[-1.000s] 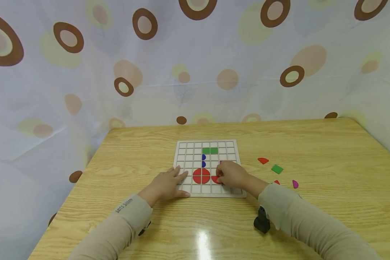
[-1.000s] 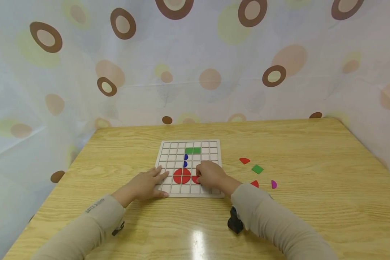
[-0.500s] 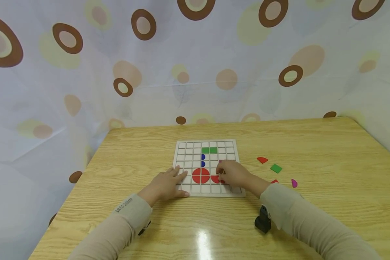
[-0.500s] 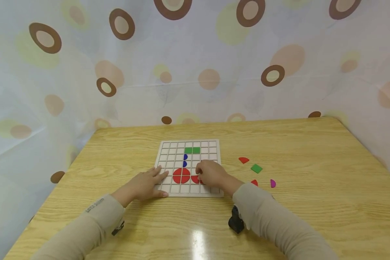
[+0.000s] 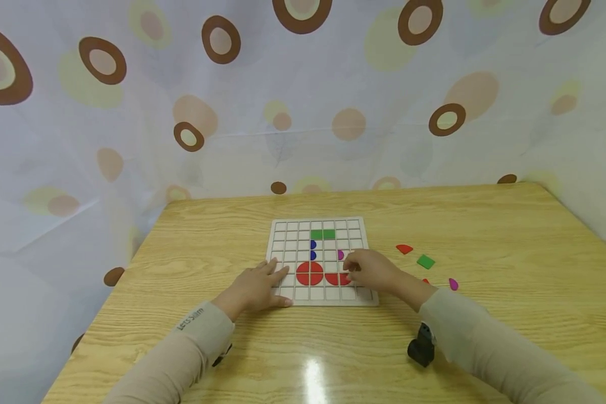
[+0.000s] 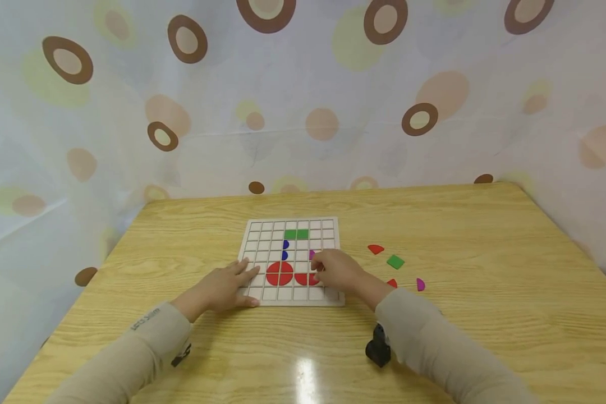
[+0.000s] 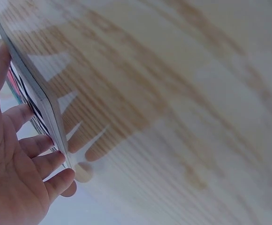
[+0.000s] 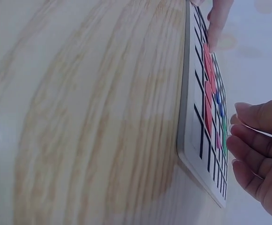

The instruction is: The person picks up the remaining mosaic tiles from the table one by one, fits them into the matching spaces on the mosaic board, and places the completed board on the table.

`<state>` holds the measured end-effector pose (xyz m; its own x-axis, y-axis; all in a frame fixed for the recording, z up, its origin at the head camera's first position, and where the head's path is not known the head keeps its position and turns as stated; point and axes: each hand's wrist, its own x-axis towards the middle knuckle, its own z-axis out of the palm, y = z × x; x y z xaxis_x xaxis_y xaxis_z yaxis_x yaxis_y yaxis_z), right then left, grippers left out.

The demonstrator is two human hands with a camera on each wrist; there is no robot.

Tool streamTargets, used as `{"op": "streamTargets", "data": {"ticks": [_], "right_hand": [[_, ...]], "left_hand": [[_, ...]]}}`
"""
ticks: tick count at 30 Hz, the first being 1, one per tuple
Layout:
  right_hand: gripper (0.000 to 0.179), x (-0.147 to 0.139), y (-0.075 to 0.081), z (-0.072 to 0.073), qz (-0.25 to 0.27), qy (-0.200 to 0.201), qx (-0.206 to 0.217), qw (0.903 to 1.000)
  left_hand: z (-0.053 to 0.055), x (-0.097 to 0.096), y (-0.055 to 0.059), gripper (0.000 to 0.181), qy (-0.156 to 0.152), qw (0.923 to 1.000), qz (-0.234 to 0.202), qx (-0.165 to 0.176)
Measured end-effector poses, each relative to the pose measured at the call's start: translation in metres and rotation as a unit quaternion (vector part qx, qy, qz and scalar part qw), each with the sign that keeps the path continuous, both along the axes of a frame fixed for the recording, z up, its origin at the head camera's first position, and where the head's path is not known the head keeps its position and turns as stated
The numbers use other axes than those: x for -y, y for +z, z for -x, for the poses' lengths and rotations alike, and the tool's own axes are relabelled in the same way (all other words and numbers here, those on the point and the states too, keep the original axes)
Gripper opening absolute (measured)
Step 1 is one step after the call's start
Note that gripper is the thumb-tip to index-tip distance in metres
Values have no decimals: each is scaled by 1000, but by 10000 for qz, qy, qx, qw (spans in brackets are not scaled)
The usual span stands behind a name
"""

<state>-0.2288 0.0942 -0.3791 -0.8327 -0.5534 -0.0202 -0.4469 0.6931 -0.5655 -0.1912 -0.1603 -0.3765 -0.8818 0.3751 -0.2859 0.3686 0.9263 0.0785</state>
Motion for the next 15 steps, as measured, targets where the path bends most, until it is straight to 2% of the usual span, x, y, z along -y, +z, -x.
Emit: {"op": "streamTargets", "data": {"ticks": [8, 15], "right_hand": [[8, -21, 7, -10, 159, -102, -74, 9998], [11, -41, 11, -16, 379, -368, 83, 9986]], "left_hand": [[1, 1, -1, 75, 4, 10000, 2, 32], [1, 1, -1, 75, -10, 10000, -14, -13]]}}
